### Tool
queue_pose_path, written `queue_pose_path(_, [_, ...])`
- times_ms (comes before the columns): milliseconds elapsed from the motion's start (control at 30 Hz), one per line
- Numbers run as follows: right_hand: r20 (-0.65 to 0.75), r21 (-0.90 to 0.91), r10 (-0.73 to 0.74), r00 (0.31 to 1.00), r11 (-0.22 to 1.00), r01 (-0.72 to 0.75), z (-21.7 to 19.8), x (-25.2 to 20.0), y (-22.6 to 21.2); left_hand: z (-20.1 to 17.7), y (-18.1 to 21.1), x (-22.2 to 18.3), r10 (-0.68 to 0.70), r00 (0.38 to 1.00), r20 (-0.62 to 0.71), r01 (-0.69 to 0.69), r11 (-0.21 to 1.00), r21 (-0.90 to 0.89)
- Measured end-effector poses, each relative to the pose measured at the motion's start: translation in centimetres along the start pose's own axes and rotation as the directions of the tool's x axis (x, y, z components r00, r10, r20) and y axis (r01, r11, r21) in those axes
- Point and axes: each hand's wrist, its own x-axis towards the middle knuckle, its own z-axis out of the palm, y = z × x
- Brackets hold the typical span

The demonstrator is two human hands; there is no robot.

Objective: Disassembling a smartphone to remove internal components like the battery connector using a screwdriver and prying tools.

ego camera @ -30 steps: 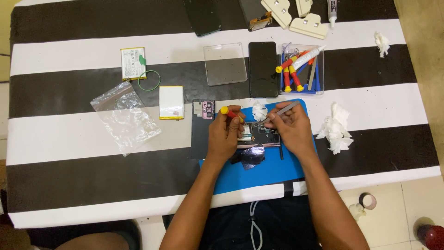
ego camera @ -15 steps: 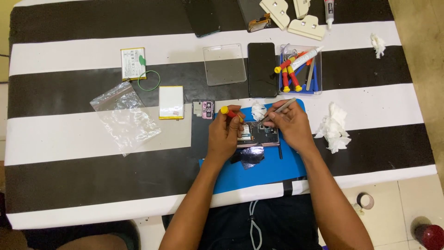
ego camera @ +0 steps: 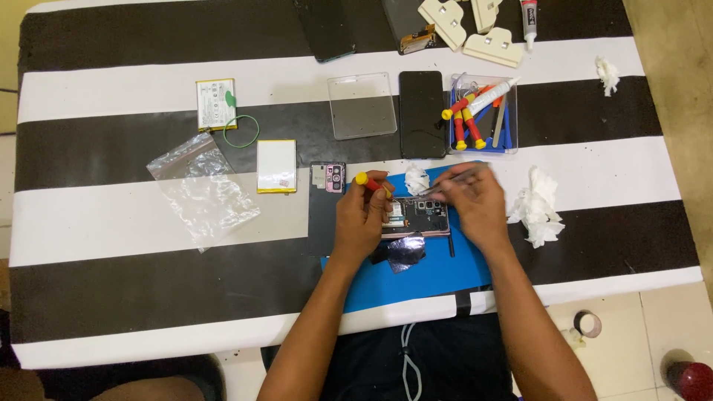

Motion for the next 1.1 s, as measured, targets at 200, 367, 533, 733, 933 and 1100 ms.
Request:
queue_pose_path(200, [-0.111,-0.101,-0.140,0.984,0.987,0.128,-2.4,-2.8,-0.1,-0.1,0.1,0.1,0.008,1.000,-0.003,-0.007,1.000,0.019])
queue_pose_path(367, [-0.105,-0.045,-0.065,0.992,0.997,0.061,-4.0,-4.0,2.2,-0.1,-0.3,0.1,0.025,1.000,-0.002,-0.025,1.000,0.005])
queue_pose_path(533, [-0.101,-0.018,-0.047,0.994,0.999,0.045,-4.0,-3.9,1.8,-0.2,-0.6,0.2,0.034,0.999,-0.006,-0.034,0.999,-0.001])
queue_pose_path(733, [-0.111,-0.037,-0.050,0.993,0.998,0.046,-3.8,-3.2,1.4,-0.1,-0.7,0.0,0.003,1.000,0.001,-0.003,1.000,0.016])
queue_pose_path(933, [-0.119,-0.061,-0.075,0.990,0.996,0.068,-3.3,-2.7,1.1,0.0,-0.3,0.3,0.000,1.000,0.006,0.000,1.000,0.027])
queue_pose_path(1100, [-0.104,-0.034,-0.073,0.992,0.997,0.070,-3.0,-2.1,1.6,0.7,2.9,2.1,0.066,0.996,0.066,-0.067,0.997,0.022])
